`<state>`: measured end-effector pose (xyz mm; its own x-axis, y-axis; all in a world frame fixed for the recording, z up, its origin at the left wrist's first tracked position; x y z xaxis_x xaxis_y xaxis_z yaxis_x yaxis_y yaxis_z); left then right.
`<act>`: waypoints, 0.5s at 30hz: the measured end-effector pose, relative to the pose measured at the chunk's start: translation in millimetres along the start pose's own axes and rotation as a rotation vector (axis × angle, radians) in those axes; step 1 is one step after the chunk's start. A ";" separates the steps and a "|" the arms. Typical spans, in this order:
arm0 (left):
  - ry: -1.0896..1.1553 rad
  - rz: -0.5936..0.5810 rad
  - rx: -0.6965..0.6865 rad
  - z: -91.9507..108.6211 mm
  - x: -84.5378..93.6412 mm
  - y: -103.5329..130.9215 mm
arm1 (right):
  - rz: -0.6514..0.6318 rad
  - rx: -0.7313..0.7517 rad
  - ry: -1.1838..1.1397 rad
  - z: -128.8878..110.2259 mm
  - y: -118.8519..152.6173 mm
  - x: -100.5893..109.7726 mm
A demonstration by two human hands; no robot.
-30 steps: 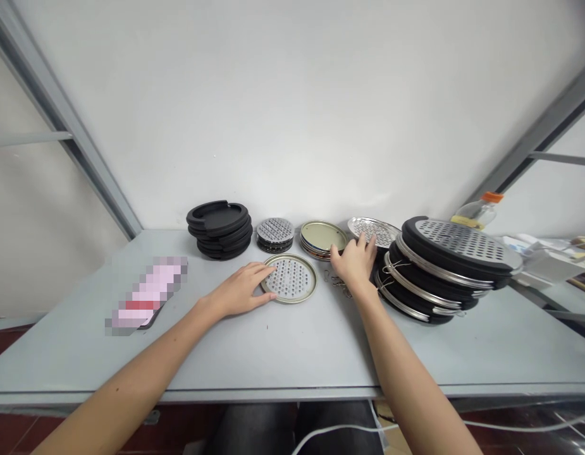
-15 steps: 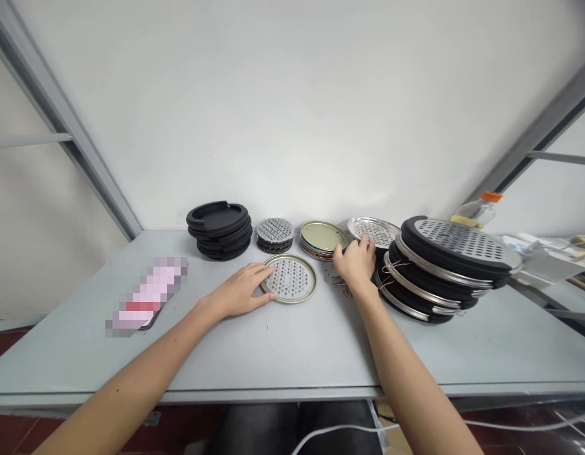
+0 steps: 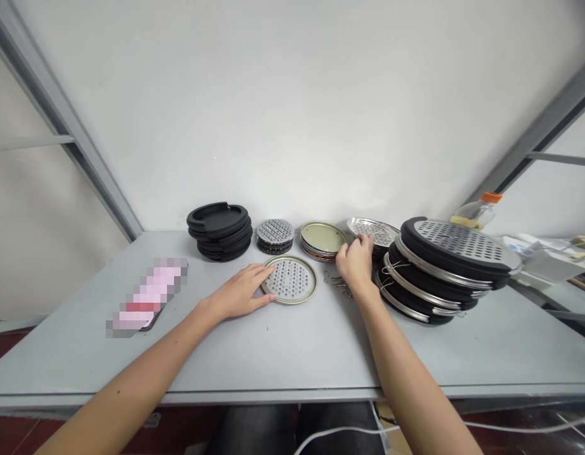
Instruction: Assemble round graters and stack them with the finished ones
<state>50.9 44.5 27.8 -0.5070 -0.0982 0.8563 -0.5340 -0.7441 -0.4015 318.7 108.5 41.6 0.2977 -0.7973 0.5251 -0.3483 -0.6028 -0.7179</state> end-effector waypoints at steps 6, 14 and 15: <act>-0.004 0.008 -0.002 0.5 0.5 0.2 | 0.027 0.002 -0.026 -1.3 -2.2 6.0; 0.020 0.016 0.008 0.4 1.5 0.2 | 0.093 0.030 -0.028 -3.7 -5.1 13.9; 0.021 0.014 0.008 0.2 1.3 0.3 | 0.102 0.033 -0.026 -4.8 -5.2 15.5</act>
<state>50.3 43.9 28.9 -0.5285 -0.0946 0.8437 -0.5215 -0.7480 -0.4105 320.8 99.1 55.7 0.2849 -0.8533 0.4367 -0.3486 -0.5166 -0.7821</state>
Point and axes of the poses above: each hand's wrist, its own y-axis away from the middle knuckle, its own x-axis out of the back of the hand, z = x × y, the point moved 7 cm from there along -y, towards the middle knuckle, and after that the axes turned 12 degrees about z, right-handed, at the moved point
